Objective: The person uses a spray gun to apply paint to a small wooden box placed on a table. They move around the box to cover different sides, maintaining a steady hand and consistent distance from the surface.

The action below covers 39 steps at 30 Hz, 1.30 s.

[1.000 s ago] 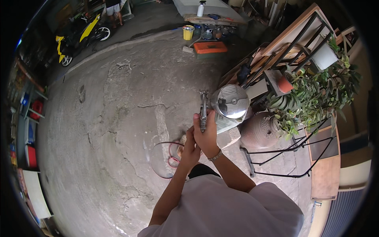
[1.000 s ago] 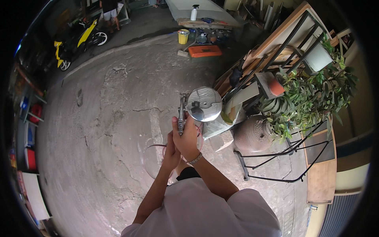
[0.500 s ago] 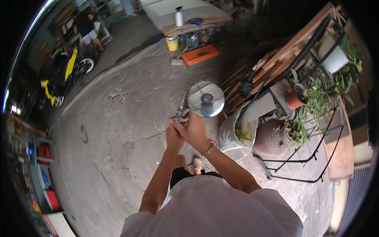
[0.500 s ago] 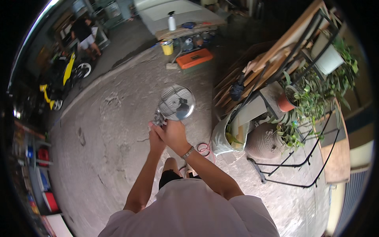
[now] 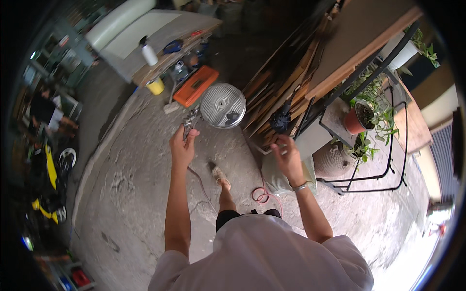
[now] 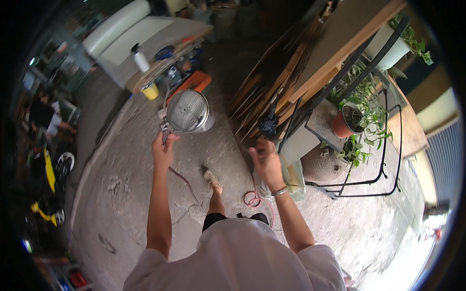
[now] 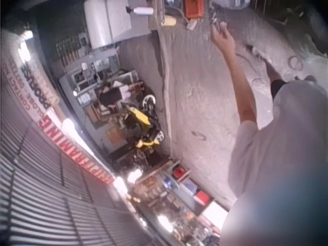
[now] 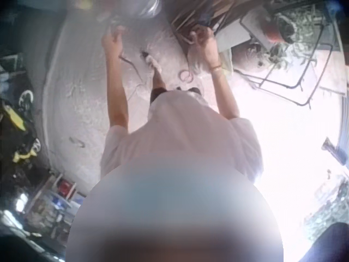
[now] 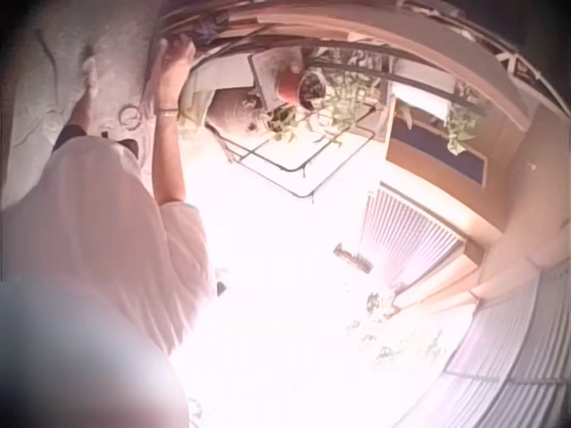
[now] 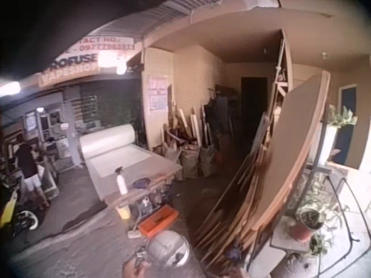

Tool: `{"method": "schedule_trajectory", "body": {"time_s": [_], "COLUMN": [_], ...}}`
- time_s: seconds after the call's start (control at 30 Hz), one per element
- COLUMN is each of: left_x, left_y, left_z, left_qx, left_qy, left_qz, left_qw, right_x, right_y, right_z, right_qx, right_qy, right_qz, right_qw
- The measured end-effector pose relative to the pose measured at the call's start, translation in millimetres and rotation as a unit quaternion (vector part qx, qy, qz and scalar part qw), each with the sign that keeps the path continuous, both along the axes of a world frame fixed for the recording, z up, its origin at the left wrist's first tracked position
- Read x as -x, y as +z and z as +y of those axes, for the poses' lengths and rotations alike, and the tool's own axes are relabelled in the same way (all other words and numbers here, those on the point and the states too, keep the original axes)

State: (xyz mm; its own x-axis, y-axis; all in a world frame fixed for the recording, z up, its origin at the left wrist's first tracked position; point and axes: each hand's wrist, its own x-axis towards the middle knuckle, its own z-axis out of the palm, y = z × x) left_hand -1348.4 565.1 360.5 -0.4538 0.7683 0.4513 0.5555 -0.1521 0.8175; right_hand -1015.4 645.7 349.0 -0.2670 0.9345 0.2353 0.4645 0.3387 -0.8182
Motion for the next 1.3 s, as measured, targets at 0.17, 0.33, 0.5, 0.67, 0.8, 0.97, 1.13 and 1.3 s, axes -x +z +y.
{"method": "schedule_trajectory", "body": {"time_s": [0.17,0.33,0.5,0.67,0.8,0.97,1.13,1.3], "left_x": [112,168,132,40,-33,-99,-119,-123], "left_y": [29,49,47,22,4,-14,-26,-36], "left_z": [112,225,317,370,397,414,430,435], "left_qx": [0.047,0.047,0.023,0.044,0.021,0.026,0.056,0.051], "left_qy": [-0.055,-0.157,-0.275,-0.388,-0.423,-0.487,-0.506,-0.496], "left_qz": [0.103,0.082,0.018,-0.054,-0.022,-0.026,0.004,-0.044], "left_qw": [0.992,0.983,0.961,0.919,0.906,0.873,0.861,0.866], "right_x": [21,55,75,78,75,69,70,73], "right_y": [2,-5,-9,-11,-10,-2,7,13], "right_z": [69,120,159,184,189,190,196,198], "right_qx": [0.037,0.016,0.025,-0.012,-0.001,0.028,0.019,0.020], "right_qy": [-0.165,-0.223,-0.299,-0.325,-0.315,-0.295,-0.266,-0.252], "right_qz": [-0.021,-0.020,0.004,0.013,0.046,0.061,0.055,0.026], "right_qw": [0.985,0.975,0.954,0.946,0.948,0.953,0.962,0.967]}}
